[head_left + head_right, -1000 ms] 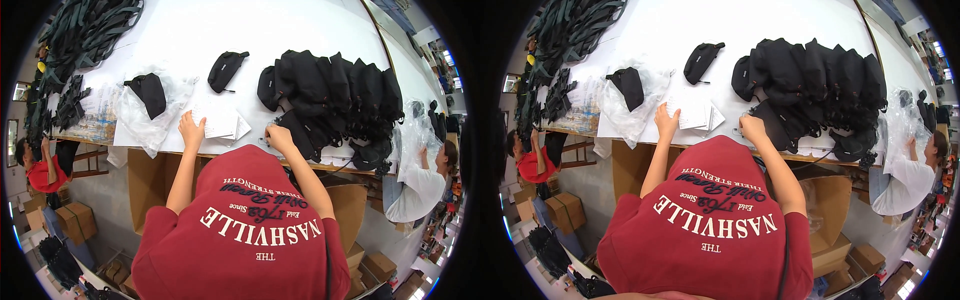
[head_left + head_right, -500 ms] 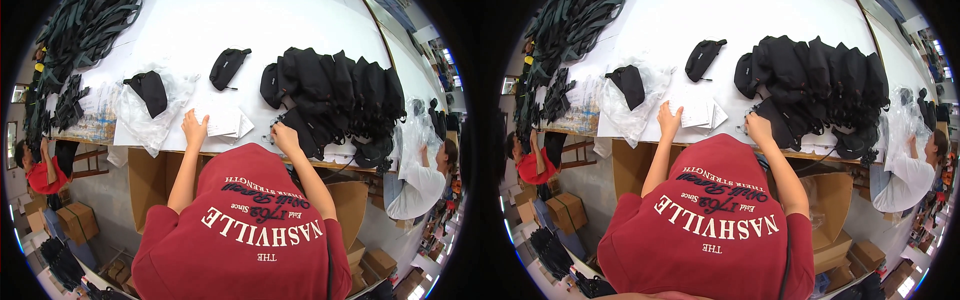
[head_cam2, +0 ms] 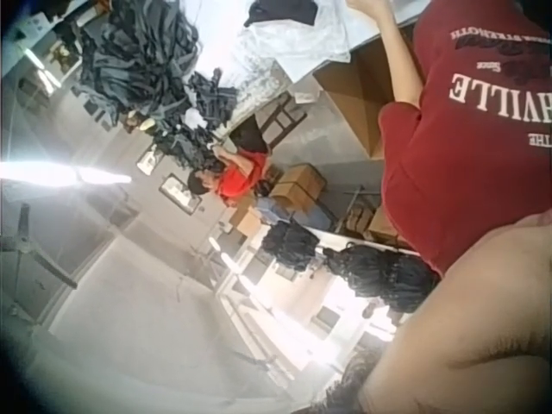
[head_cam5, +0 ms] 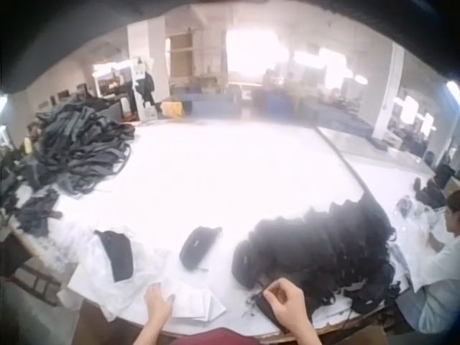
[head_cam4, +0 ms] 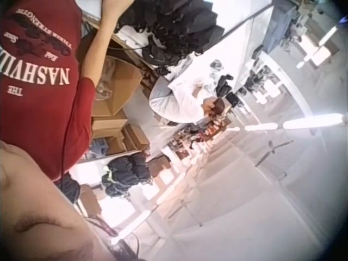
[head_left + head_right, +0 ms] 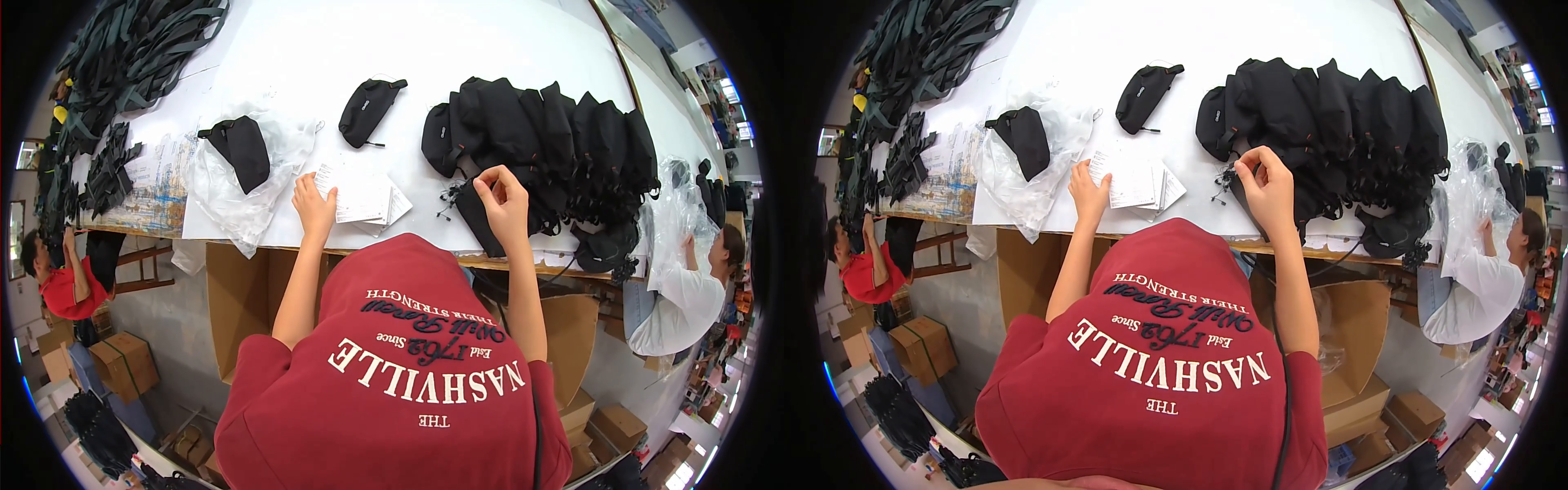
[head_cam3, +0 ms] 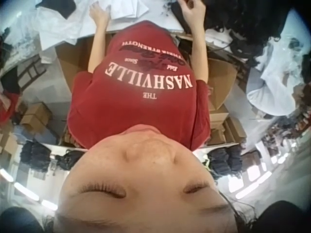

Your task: Packing black bags into protective covers and organizing them.

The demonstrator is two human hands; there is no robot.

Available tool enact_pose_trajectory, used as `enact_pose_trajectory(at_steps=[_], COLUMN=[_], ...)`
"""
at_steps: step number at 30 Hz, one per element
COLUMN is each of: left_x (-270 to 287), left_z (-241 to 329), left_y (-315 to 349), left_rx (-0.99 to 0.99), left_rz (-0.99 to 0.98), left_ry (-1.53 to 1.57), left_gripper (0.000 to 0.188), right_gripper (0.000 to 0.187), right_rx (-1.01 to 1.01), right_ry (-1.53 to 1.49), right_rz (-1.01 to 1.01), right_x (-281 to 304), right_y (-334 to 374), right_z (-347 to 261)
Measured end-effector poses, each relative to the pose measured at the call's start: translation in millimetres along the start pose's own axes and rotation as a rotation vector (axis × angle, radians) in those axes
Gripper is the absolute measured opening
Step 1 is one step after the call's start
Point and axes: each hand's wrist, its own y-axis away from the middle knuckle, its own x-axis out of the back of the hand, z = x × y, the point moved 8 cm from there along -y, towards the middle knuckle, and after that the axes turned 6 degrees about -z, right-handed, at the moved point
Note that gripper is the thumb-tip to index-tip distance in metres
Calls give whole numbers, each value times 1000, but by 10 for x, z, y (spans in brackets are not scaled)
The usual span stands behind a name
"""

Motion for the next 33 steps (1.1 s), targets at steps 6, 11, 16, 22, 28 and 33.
enact_pose_trajectory(at_steps=[6,11,16,22,28,33], left_x=[35,-33,118,465,488,532], left_z=[-1,-15,463,1373,1827,1927], left_y=[-75,-162,-173,63,282,373], left_rx=[17,65,14,54,-129,-112], left_rz=[-67,-457,-571,-695,-669,-720], left_ry=[-26,96,663,969,1101,1188], left_gripper=[43,32,19,32,43,24], right_gripper=[8,7,9,8,5,7], right_rx=[-51,-62,-36,-61,-262,-97], right_ry=[-235,-521,-450,-844,-753,-461], right_rz=[69,80,119,108,-90,-104], right_x=[5,29,108,20,-275,-329], right_y=[-9,-6,24,7,185,268], right_z=[118,66,-168,-305,-245,-545])
